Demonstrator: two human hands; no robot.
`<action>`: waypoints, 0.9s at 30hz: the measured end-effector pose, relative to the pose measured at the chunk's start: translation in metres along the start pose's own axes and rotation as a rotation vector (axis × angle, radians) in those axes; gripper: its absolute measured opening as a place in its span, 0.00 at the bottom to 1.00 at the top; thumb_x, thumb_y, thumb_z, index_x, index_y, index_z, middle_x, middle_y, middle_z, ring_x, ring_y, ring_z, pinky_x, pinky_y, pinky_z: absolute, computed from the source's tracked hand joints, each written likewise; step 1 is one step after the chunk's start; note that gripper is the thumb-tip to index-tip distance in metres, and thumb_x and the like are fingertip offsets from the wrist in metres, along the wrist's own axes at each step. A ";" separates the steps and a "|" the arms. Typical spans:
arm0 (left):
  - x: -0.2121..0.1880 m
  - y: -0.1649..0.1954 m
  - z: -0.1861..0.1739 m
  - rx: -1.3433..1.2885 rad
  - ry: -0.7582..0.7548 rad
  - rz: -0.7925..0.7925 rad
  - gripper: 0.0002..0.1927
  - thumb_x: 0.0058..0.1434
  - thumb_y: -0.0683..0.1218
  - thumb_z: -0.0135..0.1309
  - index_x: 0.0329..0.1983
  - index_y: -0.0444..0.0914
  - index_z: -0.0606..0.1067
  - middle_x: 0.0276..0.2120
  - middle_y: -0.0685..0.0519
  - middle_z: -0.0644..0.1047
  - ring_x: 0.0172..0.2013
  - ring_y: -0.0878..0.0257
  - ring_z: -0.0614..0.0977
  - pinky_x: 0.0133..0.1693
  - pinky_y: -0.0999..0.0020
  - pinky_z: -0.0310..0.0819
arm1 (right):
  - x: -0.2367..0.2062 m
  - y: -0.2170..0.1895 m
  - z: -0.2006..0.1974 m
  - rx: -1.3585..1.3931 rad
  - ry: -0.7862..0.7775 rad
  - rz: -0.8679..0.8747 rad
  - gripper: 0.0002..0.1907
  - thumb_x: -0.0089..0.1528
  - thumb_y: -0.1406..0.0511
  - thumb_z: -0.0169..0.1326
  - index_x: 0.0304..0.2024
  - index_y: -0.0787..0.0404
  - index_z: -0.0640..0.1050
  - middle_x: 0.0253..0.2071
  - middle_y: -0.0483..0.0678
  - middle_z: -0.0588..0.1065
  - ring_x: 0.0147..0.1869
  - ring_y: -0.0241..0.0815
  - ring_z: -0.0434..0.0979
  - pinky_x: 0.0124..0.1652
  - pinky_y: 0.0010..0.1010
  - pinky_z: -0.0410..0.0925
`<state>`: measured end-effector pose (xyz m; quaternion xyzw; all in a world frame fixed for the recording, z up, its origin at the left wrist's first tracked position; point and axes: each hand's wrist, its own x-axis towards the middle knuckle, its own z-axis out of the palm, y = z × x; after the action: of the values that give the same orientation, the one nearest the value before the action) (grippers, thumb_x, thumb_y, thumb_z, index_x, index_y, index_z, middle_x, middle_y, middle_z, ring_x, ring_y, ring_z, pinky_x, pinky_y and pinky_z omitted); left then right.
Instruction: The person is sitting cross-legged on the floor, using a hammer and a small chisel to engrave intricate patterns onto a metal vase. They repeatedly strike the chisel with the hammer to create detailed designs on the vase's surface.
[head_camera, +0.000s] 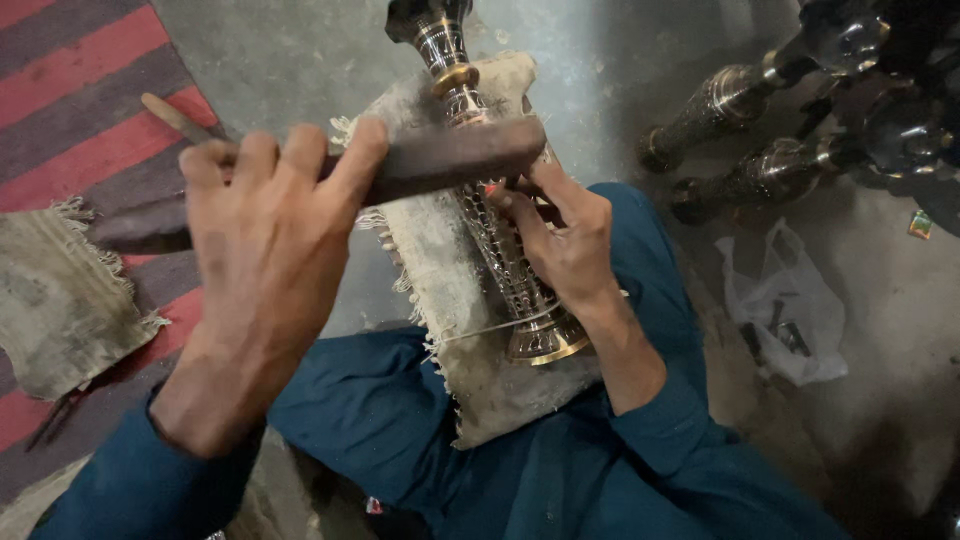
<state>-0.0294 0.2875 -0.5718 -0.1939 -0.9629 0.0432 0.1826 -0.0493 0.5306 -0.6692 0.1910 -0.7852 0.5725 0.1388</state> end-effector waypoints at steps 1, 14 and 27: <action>0.000 0.000 0.000 -0.076 0.022 -0.009 0.22 0.69 0.41 0.55 0.66 0.48 0.71 0.35 0.50 0.75 0.36 0.53 0.79 0.41 0.51 0.70 | 0.000 0.000 0.000 -0.010 -0.003 -0.018 0.20 0.69 0.73 0.59 0.63 0.57 0.74 0.45 0.47 0.83 0.46 0.36 0.87 0.45 0.25 0.80; 0.004 0.002 -0.004 0.048 -0.022 -0.021 0.23 0.70 0.41 0.59 0.66 0.51 0.70 0.36 0.50 0.77 0.36 0.53 0.80 0.42 0.51 0.72 | 0.005 -0.007 -0.005 0.020 -0.030 -0.037 0.16 0.69 0.74 0.59 0.58 0.59 0.76 0.45 0.48 0.83 0.47 0.37 0.86 0.46 0.27 0.80; 0.001 0.005 -0.002 -0.095 -0.109 -0.129 0.27 0.66 0.39 0.60 0.66 0.51 0.70 0.39 0.47 0.77 0.38 0.50 0.80 0.41 0.51 0.72 | 0.001 -0.001 -0.003 0.144 0.017 0.024 0.13 0.69 0.71 0.57 0.57 0.61 0.76 0.43 0.49 0.83 0.46 0.40 0.86 0.46 0.29 0.80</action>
<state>-0.0279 0.2926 -0.5708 -0.1371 -0.9829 -0.0038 0.1229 -0.0496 0.5330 -0.6674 0.1864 -0.7428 0.6309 0.1244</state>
